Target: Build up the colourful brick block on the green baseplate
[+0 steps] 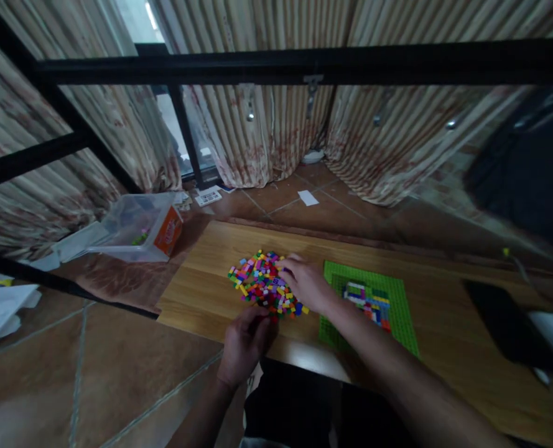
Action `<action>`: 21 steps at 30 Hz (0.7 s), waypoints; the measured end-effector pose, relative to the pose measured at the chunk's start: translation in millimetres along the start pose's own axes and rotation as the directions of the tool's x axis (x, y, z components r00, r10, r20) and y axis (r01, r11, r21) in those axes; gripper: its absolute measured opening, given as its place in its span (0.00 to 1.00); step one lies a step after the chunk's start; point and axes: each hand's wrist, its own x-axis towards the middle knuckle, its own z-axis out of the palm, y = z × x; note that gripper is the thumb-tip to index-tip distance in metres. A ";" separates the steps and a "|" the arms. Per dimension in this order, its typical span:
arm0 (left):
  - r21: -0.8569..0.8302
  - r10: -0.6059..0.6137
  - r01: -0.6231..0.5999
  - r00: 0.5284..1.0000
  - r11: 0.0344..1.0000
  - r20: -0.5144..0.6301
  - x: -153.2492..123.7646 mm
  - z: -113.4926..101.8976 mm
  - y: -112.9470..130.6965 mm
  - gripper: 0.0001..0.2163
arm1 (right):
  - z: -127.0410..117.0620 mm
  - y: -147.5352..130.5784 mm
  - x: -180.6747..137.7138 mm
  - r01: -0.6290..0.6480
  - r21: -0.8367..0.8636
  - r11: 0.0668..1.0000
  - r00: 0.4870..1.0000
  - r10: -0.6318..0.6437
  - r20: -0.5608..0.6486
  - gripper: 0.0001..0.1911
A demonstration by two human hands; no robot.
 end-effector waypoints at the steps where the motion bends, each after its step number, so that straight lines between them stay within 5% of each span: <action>1: -0.006 -0.002 0.002 1.000 1.000 -0.001 0.2 -0.3 0.0 0.09 | -0.8 -7.9 -13.2 0.002 0.076 0.997 0.999 0.001 -0.044 0.12; 5: -0.030 0.002 -0.002 1.000 1.000 -0.003 0.8 -1.4 -1.1 0.11 | -3.7 -27.4 -76.4 -0.043 0.341 0.939 0.987 0.094 -0.133 0.12; 10: -0.033 0.024 -0.025 0.999 0.999 -0.039 2.5 -0.6 -7.0 0.12 | -23.6 -5.0 -144.9 -0.259 0.540 0.801 0.904 0.399 -0.157 0.11; 16: 0.014 0.056 -0.056 0.998 0.998 -0.040 5.6 -1.4 -6.9 0.13 | -54.8 40.3 -196.4 -0.372 0.587 0.719 0.765 0.596 -0.245 0.14; 21: 0.069 0.038 -0.034 0.997 0.997 -0.063 7.0 -2.2 -2.4 0.14 | -57.7 53.9 -210.5 -0.404 0.486 0.775 0.704 0.602 -0.376 0.13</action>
